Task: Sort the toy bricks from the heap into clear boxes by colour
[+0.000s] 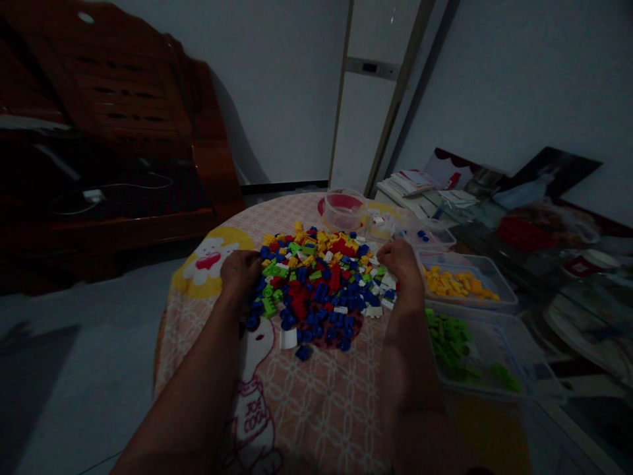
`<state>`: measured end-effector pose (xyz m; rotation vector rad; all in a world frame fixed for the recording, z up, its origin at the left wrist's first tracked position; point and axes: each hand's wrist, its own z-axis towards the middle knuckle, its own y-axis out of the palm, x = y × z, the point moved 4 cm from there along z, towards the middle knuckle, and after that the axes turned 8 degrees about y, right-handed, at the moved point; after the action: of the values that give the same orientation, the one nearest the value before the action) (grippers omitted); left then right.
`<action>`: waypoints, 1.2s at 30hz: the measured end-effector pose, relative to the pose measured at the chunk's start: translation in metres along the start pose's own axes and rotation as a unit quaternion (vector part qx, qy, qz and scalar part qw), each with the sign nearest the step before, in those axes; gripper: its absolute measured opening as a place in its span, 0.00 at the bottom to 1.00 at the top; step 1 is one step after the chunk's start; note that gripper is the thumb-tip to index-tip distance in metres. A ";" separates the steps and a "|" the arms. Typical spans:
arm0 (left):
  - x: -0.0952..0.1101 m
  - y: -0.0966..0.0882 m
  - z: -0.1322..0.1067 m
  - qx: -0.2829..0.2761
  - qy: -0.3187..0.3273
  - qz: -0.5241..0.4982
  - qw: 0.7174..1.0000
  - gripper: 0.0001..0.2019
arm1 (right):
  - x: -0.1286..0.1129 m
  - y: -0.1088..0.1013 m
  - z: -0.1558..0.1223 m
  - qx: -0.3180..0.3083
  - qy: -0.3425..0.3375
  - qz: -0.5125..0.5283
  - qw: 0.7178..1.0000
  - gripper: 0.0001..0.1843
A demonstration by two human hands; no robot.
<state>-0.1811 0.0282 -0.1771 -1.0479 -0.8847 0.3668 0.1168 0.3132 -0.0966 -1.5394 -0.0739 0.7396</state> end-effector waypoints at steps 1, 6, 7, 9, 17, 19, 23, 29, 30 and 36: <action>0.000 0.000 0.000 0.001 0.000 -0.001 1.000 0.22 | -0.003 -0.001 -0.001 0.006 -0.016 0.029 0.999 0.11; 0.000 0.001 0.002 -0.007 -0.007 0.008 1.000 0.23 | -0.023 0.007 -0.001 0.016 -0.056 0.085 0.995 0.14; 0.000 0.001 0.002 -0.009 -0.005 0.012 1.000 0.23 | -0.026 0.012 0.000 0.018 -0.057 0.071 0.996 0.15; -0.001 0.001 0.002 -0.010 0.000 0.015 1.000 0.23 | -0.030 0.023 0.001 0.021 -0.056 0.032 0.998 0.16; 0.000 0.001 0.000 -0.005 -0.001 0.012 1.000 0.24 | -0.020 0.058 0.006 0.002 -0.019 0.005 1.000 0.18; 0.000 0.000 0.000 -0.005 0.000 0.006 1.000 0.24 | -0.013 0.053 0.010 0.009 0.006 0.068 0.998 0.17; 0.000 0.000 0.000 -0.003 -0.005 -0.001 1.000 0.23 | 0.001 0.041 0.017 0.047 0.036 0.249 0.967 0.17; 0.000 0.000 0.000 0.005 -0.009 -0.001 1.000 0.23 | 0.024 0.045 0.026 0.149 0.181 0.498 0.835 0.25; 0.000 0.000 0.001 0.006 -0.006 -0.001 1.000 0.22 | 0.029 0.045 0.028 0.182 0.190 0.530 0.806 0.29; -0.001 0.000 0.001 0.002 0.000 0.000 1.000 0.22 | 0.050 0.038 0.041 0.268 0.159 0.571 0.759 0.43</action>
<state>-0.1830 0.0281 -0.1777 -1.0446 -0.8826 0.3686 0.1211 0.3674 -0.1478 -0.9940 1.3441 1.2663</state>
